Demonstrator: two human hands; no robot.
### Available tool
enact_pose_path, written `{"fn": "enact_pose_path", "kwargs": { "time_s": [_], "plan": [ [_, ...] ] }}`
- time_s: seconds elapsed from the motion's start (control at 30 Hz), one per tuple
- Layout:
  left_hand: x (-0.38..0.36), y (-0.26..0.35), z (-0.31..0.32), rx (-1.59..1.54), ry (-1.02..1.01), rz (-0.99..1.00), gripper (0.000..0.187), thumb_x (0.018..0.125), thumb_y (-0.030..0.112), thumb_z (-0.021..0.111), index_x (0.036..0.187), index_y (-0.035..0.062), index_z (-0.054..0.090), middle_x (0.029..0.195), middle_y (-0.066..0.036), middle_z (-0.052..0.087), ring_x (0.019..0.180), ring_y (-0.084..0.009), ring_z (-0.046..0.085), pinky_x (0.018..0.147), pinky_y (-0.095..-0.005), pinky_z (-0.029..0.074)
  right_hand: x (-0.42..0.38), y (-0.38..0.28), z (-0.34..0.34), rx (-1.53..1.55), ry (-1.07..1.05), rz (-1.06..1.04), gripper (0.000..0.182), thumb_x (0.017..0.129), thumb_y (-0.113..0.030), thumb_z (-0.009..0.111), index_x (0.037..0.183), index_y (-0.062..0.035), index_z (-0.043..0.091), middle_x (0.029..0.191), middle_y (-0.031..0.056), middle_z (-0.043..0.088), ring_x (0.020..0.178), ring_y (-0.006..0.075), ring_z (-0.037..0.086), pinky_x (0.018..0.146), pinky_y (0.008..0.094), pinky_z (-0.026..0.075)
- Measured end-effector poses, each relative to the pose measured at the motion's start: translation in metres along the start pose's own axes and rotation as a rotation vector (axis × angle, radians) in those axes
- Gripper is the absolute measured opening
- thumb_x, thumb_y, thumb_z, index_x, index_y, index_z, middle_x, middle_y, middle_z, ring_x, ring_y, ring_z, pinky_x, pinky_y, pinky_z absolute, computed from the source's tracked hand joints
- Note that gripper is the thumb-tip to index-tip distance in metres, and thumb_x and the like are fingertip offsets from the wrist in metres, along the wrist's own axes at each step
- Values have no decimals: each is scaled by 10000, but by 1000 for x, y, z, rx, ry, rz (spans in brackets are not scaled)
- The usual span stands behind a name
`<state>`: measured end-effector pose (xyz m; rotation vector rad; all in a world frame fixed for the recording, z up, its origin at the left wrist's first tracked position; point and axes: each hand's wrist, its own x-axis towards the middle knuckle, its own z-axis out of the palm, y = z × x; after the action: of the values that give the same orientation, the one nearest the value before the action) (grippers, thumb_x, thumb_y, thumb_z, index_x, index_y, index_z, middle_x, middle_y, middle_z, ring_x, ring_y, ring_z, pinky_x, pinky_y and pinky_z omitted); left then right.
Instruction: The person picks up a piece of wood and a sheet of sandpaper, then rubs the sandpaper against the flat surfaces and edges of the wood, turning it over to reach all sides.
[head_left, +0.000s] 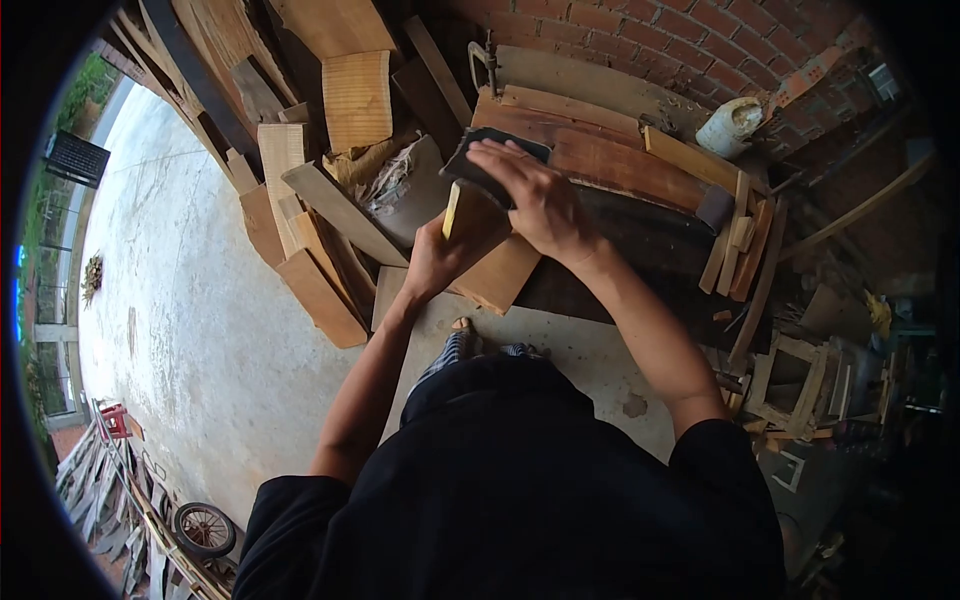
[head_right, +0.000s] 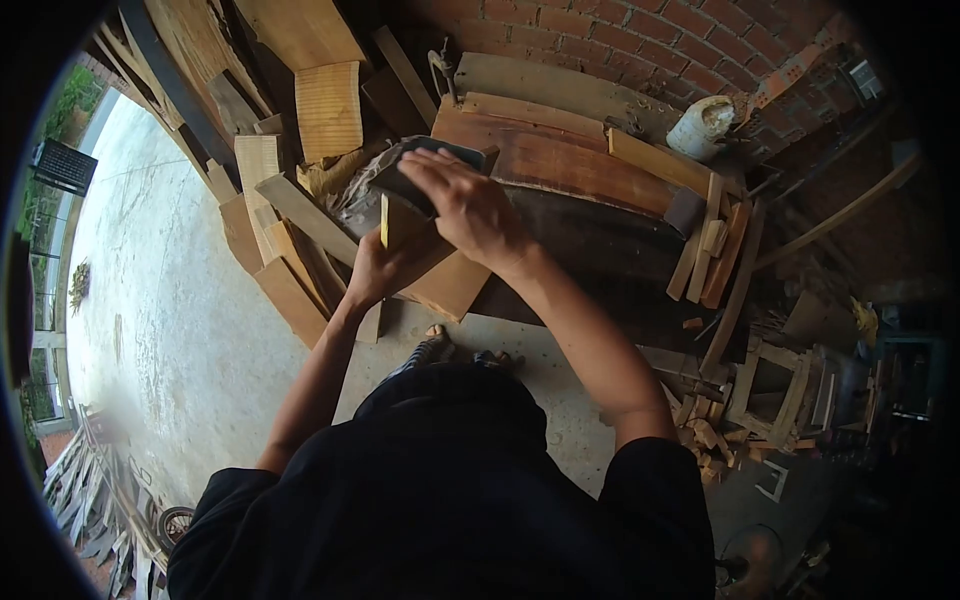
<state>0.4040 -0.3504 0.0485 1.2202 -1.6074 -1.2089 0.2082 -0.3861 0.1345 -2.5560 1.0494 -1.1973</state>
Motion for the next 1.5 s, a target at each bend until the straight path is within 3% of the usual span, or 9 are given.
{"fn": "enact_pose_path", "kwargs": {
  "time_s": [0.2,0.27,0.33,0.8,0.93,1.1,1.23,1.37,1.5],
  "plan": [
    [-7,-10,-4,262,59,363,326,881,8,648,1205,-23,632,1074,-117,717,1001,-145,632,935,-326,499,-9,-46,14,-5,45,-117,550,777,80,646,1312,-34,584,1363,155,611,1282,321,576,1125,442,446],
    [2,-13,-2,0,68,153,337,889,34,661,1219,-22,632,1069,-117,720,995,-140,632,929,-325,499,-1,-23,2,44,-1,-67,556,777,67,653,1319,-19,570,1362,207,593,1237,349,605,1098,422,475],
    [1,-12,-6,-6,-41,88,280,916,65,660,1174,-40,629,1060,-49,696,949,-119,618,857,-305,517,-21,29,14,67,17,408,464,874,41,630,1322,-66,577,1361,167,599,1262,357,573,1049,410,502],
    [4,-14,0,-150,-25,144,306,910,20,628,1211,-30,625,1038,-111,722,978,-99,596,886,-293,494,-22,12,12,-4,99,172,476,837,51,652,1290,-80,586,1282,164,644,1195,346,618,984,428,540],
    [-4,-19,-3,-41,2,117,314,892,14,631,1202,-33,620,1027,-159,724,967,-102,599,887,-303,496,-28,59,-5,-50,-51,504,495,807,82,653,1266,-91,589,1285,159,643,1158,348,635,943,429,560],
    [2,-11,-2,-17,-3,151,315,877,0,632,1190,-32,621,1006,-199,714,941,-94,592,860,-312,502,-28,20,7,-29,61,201,509,791,93,659,1252,-113,596,1267,152,655,1187,386,616,981,446,545],
    [-5,-12,-3,34,-25,131,327,866,-19,614,1192,-27,626,1009,-170,725,943,-94,593,863,-312,503,-37,73,-8,-100,-30,471,545,755,126,658,1249,-97,599,1257,160,660,1123,357,648,886,463,557],
    [1,-14,-3,5,18,165,327,866,-14,628,1192,-25,625,993,-169,722,934,-112,618,869,-324,508,-34,23,1,-33,34,223,681,695,173,637,1309,-117,584,1297,162,638,1218,379,594,1030,433,523],
    [-9,-17,2,-146,64,125,289,916,15,624,1201,-31,625,1073,-127,719,969,-125,635,875,-319,518,-54,88,-22,-161,-40,602,288,943,-99,587,1230,-73,602,1110,213,664,1043,421,652,825,461,535]
  ]
}}
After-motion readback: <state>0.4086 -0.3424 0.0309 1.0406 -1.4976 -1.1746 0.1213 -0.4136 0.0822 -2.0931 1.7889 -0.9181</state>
